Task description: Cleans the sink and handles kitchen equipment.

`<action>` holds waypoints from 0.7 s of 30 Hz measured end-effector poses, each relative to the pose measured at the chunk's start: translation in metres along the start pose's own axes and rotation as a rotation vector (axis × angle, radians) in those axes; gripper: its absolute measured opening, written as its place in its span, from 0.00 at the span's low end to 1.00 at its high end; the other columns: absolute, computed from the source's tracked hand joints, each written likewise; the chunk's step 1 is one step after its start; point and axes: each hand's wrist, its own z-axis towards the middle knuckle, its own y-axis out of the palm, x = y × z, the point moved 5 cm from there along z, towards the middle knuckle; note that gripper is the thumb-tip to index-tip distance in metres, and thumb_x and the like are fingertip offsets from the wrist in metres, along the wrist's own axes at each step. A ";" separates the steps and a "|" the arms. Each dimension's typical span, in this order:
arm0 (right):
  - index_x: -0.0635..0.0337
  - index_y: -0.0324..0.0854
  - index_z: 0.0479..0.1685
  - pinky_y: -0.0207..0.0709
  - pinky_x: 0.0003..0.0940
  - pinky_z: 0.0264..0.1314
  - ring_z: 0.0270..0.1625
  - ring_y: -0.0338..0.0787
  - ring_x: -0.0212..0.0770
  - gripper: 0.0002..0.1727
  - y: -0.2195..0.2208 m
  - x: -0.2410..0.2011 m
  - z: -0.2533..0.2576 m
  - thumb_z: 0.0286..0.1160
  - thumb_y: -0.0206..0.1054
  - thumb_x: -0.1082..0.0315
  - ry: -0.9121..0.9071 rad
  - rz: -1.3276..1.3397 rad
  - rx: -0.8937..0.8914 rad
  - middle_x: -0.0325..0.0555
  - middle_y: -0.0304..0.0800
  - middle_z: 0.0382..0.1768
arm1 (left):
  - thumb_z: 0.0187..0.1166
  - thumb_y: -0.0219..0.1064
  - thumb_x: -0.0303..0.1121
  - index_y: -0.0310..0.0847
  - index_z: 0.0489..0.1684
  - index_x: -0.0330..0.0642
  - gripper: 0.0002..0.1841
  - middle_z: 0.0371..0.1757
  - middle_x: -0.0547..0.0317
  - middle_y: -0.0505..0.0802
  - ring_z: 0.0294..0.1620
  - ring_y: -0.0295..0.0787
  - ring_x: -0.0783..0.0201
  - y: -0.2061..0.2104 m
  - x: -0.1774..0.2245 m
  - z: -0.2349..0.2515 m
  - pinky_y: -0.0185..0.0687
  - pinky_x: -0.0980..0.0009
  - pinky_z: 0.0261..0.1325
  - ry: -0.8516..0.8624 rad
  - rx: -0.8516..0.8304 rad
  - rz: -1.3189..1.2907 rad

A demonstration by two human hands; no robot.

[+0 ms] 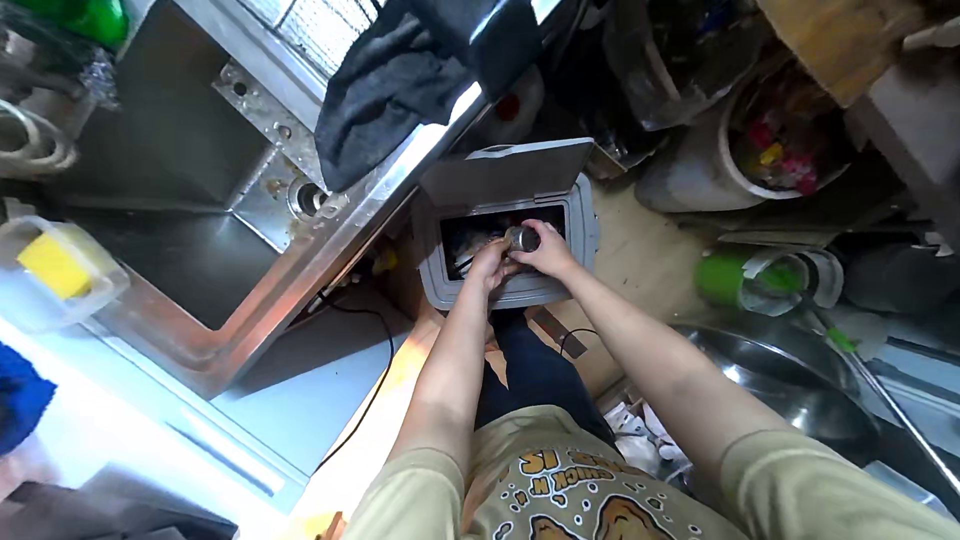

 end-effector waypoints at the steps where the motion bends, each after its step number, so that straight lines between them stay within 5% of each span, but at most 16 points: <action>1: 0.52 0.73 0.83 0.77 0.65 0.75 0.75 0.82 0.60 0.47 -0.002 -0.003 0.002 0.58 0.88 0.52 0.003 -0.051 -0.015 0.59 0.78 0.76 | 0.93 0.53 0.40 0.72 0.77 0.41 0.20 0.63 0.47 0.86 0.58 0.85 0.55 -0.003 0.000 -0.001 0.84 0.56 0.59 -0.002 0.020 0.066; 3: 0.51 0.72 0.83 0.79 0.68 0.70 0.72 0.84 0.62 0.47 -0.008 -0.010 0.006 0.58 0.87 0.51 0.033 -0.137 -0.018 0.58 0.77 0.77 | 0.91 0.57 0.47 0.73 0.79 0.43 0.25 0.73 0.44 0.84 0.71 0.82 0.50 -0.016 0.003 -0.002 0.79 0.49 0.71 0.023 0.068 0.212; 5: 0.52 0.71 0.82 0.80 0.67 0.68 0.70 0.85 0.63 0.46 -0.010 -0.014 0.008 0.60 0.85 0.48 0.098 -0.173 0.024 0.59 0.78 0.76 | 0.88 0.61 0.49 0.72 0.80 0.41 0.28 0.74 0.41 0.83 0.73 0.81 0.47 -0.034 0.007 -0.004 0.77 0.46 0.73 0.073 0.142 0.299; 9: 0.60 0.68 0.84 0.76 0.73 0.70 0.70 0.85 0.69 0.53 0.014 0.002 -0.005 0.58 0.84 0.41 0.278 -0.259 -0.066 0.69 0.82 0.71 | 0.90 0.59 0.45 0.67 0.81 0.38 0.27 0.71 0.40 0.85 0.69 0.84 0.48 -0.064 0.017 -0.016 0.81 0.49 0.69 0.130 0.238 0.281; 13: 0.56 0.68 0.84 0.75 0.77 0.69 0.70 0.84 0.71 0.52 0.008 0.000 0.001 0.59 0.83 0.39 0.279 -0.292 -0.020 0.69 0.82 0.71 | 0.90 0.59 0.39 0.70 0.78 0.34 0.23 0.68 0.38 0.86 0.66 0.85 0.49 -0.069 0.023 -0.030 0.82 0.50 0.68 0.184 0.244 0.292; 17: 0.56 0.63 0.89 0.73 0.69 0.76 0.75 0.82 0.67 0.55 0.019 -0.001 -0.005 0.60 0.80 0.38 0.320 -0.403 -0.170 0.68 0.81 0.74 | 0.89 0.61 0.43 0.71 0.79 0.36 0.26 0.68 0.37 0.86 0.66 0.85 0.47 -0.075 0.019 -0.028 0.80 0.49 0.68 0.192 0.244 0.351; 21: 0.58 0.67 0.84 0.74 0.68 0.75 0.73 0.83 0.67 0.49 0.006 -0.026 -0.006 0.65 0.81 0.41 0.270 -0.251 0.009 0.68 0.81 0.72 | 0.87 0.62 0.46 0.70 0.80 0.38 0.28 0.71 0.38 0.85 0.70 0.84 0.46 -0.081 0.011 -0.020 0.80 0.47 0.71 0.177 0.225 0.367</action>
